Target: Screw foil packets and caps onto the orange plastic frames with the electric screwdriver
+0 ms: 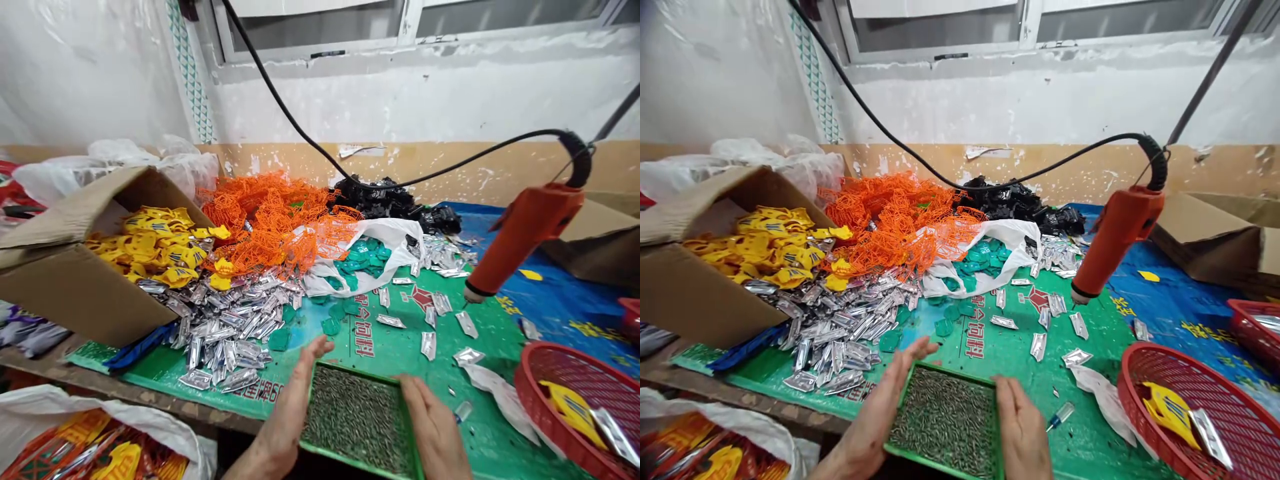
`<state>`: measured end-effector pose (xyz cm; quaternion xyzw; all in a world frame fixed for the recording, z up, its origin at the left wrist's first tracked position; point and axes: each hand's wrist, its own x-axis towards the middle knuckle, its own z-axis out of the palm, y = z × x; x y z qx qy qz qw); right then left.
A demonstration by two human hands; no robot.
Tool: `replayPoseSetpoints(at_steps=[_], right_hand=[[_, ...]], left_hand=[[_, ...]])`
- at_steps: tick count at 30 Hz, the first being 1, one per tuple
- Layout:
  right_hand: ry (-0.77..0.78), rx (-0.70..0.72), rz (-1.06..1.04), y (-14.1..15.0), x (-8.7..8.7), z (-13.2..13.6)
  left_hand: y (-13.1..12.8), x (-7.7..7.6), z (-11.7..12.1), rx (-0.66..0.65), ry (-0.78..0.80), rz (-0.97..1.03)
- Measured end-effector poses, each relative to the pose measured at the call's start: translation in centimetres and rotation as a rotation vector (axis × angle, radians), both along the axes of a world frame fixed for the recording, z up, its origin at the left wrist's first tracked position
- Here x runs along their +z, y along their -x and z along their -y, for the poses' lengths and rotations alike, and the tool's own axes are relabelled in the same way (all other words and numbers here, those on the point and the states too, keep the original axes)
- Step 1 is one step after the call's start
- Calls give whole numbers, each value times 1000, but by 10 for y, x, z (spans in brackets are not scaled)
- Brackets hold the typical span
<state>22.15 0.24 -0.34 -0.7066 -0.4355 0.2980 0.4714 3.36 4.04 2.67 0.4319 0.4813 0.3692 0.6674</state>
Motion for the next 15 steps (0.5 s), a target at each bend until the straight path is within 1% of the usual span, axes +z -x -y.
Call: replayPoseSetpoints(at_steps=[2, 3, 5, 8, 10, 12, 15], right_hand=[[-7, -50, 18, -3, 0, 0], [-16, -65, 26, -3, 0, -1], [-26, -54, 26, -1, -1, -1], [12, 6, -8, 1, -1, 1], [44, -12, -15, 0, 0, 0], [28, -52, -6, -1, 2, -2], [25, -51, -15, 2, 2, 0]], left_hand=[[-4, 0, -3, 0, -40, -13], [-5, 1, -5, 23, -53, -29], [-4, 2, -7, 39, -39, -26], [-1, 3, -6, 0, 6, 15], [-2, 3, -6, -2, -5, 7], [-3, 4, -8, 18, -18, -32], [-2, 1, -8, 21, 0, 24]])
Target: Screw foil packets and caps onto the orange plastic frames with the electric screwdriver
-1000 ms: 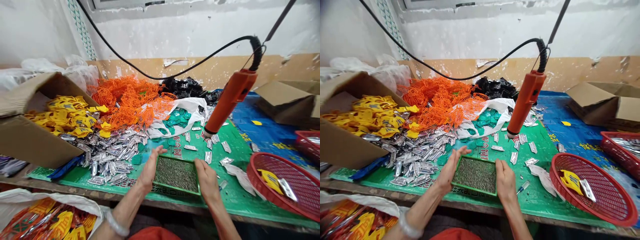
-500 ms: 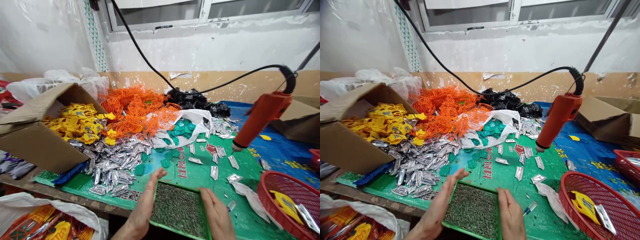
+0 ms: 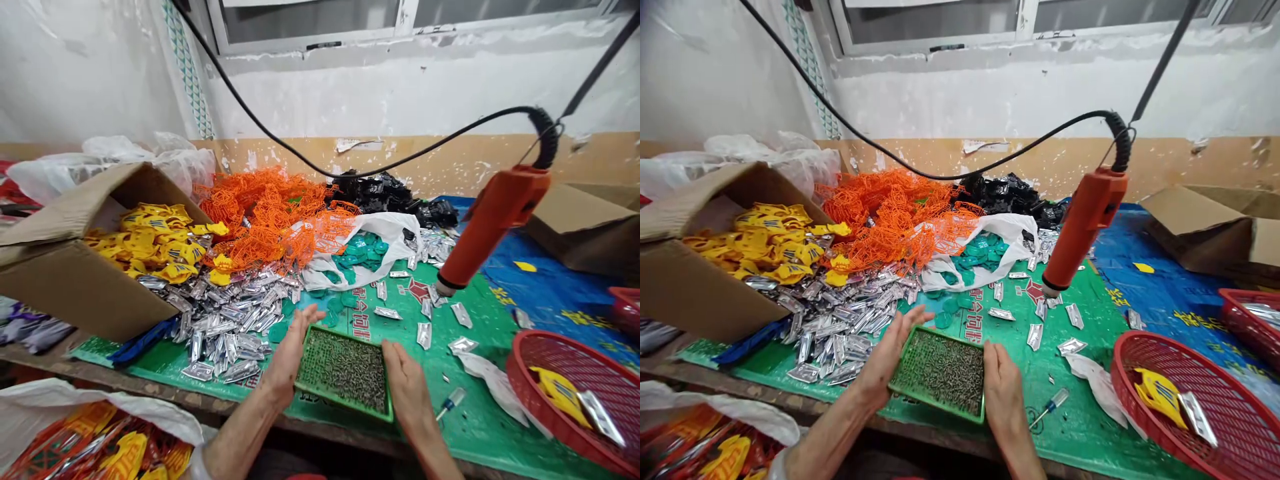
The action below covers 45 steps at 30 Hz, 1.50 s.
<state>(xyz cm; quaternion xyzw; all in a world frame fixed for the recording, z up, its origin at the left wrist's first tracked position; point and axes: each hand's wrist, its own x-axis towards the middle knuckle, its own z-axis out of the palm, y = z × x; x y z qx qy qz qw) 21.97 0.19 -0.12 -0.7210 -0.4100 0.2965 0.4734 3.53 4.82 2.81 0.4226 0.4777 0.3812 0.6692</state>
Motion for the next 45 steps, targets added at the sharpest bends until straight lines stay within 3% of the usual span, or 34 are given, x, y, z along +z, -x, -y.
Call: replayPoseSetpoints(at_steps=[5, 9, 14, 18, 23, 27, 35, 38, 42, 45], right_hand=[[64, -17, -28, 0, -3, 9], [4, -15, -5, 3, -2, 3], [32, -58, -12, -4, 5, 14], [-16, -58, 20, 3, 8, 8], [-2, -7, -32, 9, -1, 12], [9, -29, -13, 7, -6, 12], [74, 11, 10, 4, 7, 18], [41, 21, 39, 4, 11, 16], [4, 17, 12, 11, 11, 23], [-13, 15, 53, 12, 15, 21]], left_hand=[[1, -6, 8, -41, 11, -7], [2, 2, 5, 13, -32, -34], [-4, 6, 12, -75, -10, 10], [-1, 2, 8, 18, -108, 0], [9, 4, 15, -37, -15, 46], [5, 8, 10, 1, -101, -40], [5, -2, 25, -29, 209, 97], [3, 4, 22, 61, 87, -11], [9, 11, 23, -48, -5, 67], [9, 13, 22, 5, -56, 14]])
